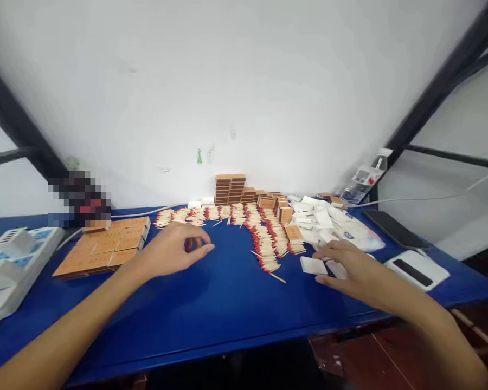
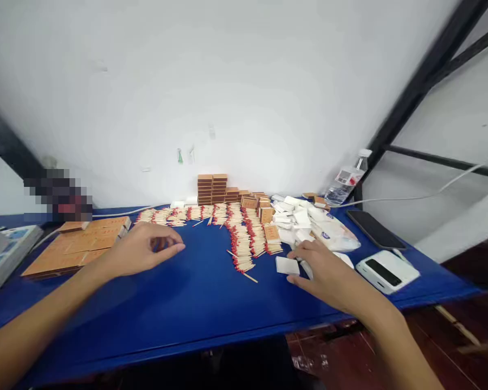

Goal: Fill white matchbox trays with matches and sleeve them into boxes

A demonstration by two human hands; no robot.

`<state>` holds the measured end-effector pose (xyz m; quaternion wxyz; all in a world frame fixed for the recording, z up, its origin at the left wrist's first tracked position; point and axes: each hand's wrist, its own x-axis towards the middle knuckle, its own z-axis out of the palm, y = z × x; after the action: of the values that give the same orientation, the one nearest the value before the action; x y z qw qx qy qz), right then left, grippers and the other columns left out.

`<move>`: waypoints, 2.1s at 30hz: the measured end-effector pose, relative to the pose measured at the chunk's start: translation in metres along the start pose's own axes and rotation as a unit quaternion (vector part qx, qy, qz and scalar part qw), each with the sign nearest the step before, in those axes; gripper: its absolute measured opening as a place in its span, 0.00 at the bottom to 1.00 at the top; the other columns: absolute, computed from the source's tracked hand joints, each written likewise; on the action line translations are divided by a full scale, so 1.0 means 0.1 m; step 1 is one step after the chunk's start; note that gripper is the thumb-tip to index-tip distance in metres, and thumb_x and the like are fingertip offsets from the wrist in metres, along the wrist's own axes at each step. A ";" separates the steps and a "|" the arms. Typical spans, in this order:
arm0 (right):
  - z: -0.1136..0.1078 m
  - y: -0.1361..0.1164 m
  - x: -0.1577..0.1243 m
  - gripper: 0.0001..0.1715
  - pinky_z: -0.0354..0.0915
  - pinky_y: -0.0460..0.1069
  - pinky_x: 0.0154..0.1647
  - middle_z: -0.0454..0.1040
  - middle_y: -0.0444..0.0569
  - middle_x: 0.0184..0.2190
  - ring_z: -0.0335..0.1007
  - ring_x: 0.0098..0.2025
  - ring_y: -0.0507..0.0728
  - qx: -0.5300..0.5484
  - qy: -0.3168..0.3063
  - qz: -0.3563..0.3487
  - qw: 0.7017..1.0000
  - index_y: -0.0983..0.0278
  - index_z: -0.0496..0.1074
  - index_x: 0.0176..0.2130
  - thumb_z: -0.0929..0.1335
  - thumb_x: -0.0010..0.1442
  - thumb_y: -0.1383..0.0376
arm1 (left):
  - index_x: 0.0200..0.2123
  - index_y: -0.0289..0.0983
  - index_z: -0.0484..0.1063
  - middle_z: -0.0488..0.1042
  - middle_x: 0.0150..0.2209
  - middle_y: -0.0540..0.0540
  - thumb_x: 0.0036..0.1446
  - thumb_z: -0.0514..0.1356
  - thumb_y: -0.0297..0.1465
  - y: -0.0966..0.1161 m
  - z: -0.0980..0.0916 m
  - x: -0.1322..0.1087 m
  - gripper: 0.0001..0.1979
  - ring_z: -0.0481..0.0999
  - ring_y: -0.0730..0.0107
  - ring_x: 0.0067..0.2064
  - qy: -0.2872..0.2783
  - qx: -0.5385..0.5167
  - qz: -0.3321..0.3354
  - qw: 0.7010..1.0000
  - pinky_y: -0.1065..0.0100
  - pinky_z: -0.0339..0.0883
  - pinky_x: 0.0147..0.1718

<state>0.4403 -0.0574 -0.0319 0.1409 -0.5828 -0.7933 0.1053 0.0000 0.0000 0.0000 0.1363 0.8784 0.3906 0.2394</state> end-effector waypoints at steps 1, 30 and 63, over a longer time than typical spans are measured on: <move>0.00 0.00 0.00 0.23 0.69 0.69 0.62 0.79 0.59 0.50 0.74 0.58 0.73 -0.005 -0.005 0.005 1.000 0.58 0.81 0.49 0.69 0.63 0.47 | 0.37 0.40 0.84 0.82 0.28 0.52 0.68 0.64 0.39 0.01 0.05 0.01 0.12 0.77 0.74 0.27 -0.002 -0.004 0.002 1.000 0.71 0.66 0.29; 0.44 -0.58 0.12 0.15 0.68 0.55 0.38 0.77 0.48 0.40 0.74 0.38 0.60 0.060 -0.027 -0.055 0.996 0.56 0.74 0.43 0.70 0.72 0.48 | 0.51 0.42 0.82 0.73 0.39 0.50 0.58 0.73 0.49 0.04 0.74 -0.13 0.23 0.72 0.68 0.34 -0.020 -0.020 -0.046 0.999 0.64 0.64 0.34; 0.34 -0.75 1.11 0.15 0.61 0.53 0.34 0.79 0.49 0.35 0.73 0.36 0.59 0.000 -0.065 -0.116 0.991 0.58 0.71 0.35 0.66 0.74 0.56 | 0.51 0.40 0.81 0.81 0.44 0.46 0.65 0.70 0.38 -0.19 0.56 -0.09 0.14 0.80 0.63 0.45 0.021 -0.009 0.000 1.000 0.62 0.73 0.45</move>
<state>0.3298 0.0261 -0.0279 0.0999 -0.4787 -0.8631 0.1261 0.0123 0.0028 -0.0591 0.1362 0.8721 0.3910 0.2610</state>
